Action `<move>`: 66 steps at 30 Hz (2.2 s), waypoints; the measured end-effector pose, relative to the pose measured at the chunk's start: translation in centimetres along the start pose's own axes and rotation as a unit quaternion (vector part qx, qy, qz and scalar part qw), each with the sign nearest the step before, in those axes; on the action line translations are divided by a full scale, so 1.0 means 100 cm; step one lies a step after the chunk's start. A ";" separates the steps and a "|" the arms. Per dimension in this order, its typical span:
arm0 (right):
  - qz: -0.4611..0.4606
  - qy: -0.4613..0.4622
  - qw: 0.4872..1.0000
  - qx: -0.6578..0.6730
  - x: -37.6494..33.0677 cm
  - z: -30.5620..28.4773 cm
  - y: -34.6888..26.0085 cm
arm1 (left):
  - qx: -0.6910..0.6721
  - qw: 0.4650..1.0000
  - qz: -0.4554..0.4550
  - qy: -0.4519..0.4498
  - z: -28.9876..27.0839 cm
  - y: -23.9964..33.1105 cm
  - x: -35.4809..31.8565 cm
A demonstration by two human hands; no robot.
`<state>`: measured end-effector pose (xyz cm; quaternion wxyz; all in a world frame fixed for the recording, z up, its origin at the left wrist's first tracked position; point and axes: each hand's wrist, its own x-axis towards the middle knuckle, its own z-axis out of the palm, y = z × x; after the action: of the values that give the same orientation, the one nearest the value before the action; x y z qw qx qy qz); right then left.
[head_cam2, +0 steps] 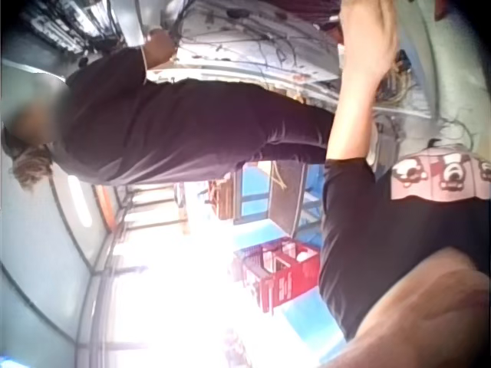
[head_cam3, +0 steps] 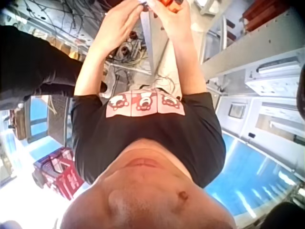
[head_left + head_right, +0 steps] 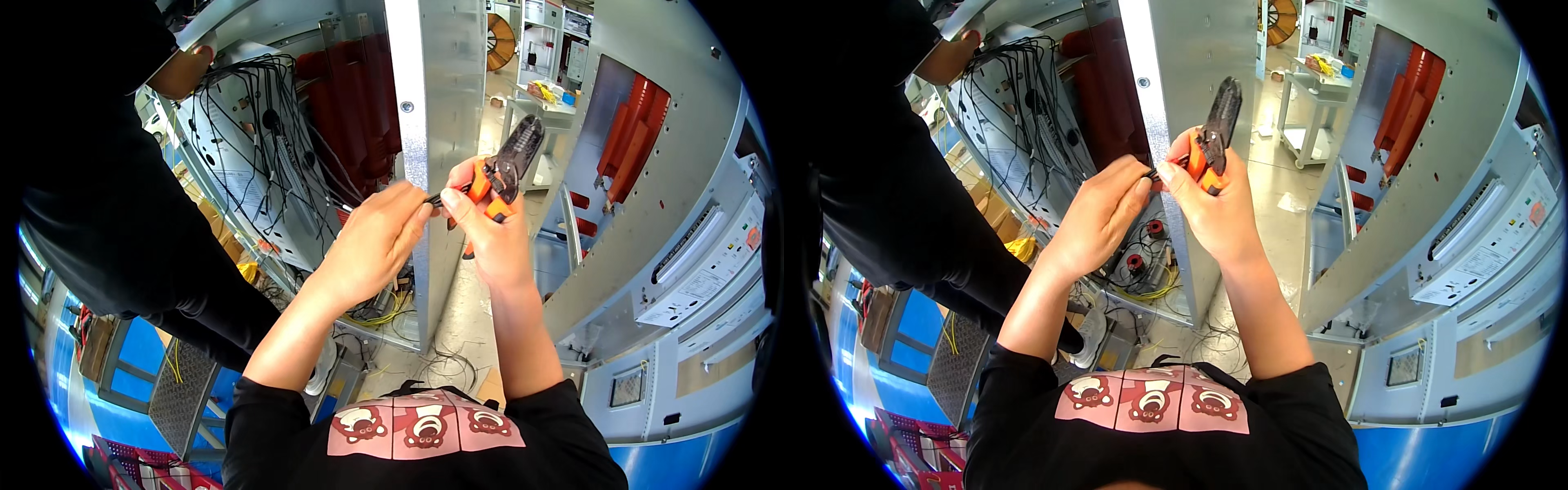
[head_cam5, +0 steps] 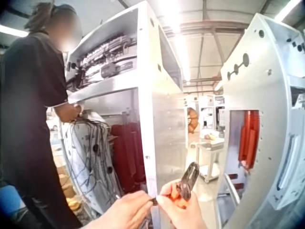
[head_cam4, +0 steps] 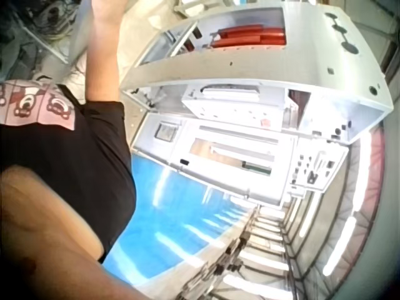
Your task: The person strips the insulation off several black wires using pliers and then organizes them inside an open electrical cabinet. They walk around the workshop to retrieve a small box and return to continue arranging the wires.
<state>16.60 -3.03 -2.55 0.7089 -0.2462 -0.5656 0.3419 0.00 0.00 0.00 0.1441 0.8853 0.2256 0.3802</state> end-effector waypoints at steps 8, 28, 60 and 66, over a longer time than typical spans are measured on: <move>-0.007 0.047 0.999 0.017 -0.007 -0.004 0.030 | -0.051 0.993 -0.094 0.049 -0.006 -0.003 0.003; 0.004 -0.074 0.940 -0.333 -0.014 0.007 0.015 | -0.061 0.994 -0.072 0.048 -0.002 -0.004 0.004; -0.126 -0.028 0.902 -0.412 -0.012 0.006 0.023 | -0.233 0.947 -0.113 -0.189 -0.040 -0.011 0.014; -0.148 -0.053 0.892 -0.424 -0.009 0.008 0.021 | -0.222 0.947 -0.110 -0.206 -0.050 -0.003 0.016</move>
<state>15.29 -2.38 -4.50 0.5489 -0.4183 -0.7232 -0.0263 -2.82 1.50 4.14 0.4208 0.8599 0.1967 0.2117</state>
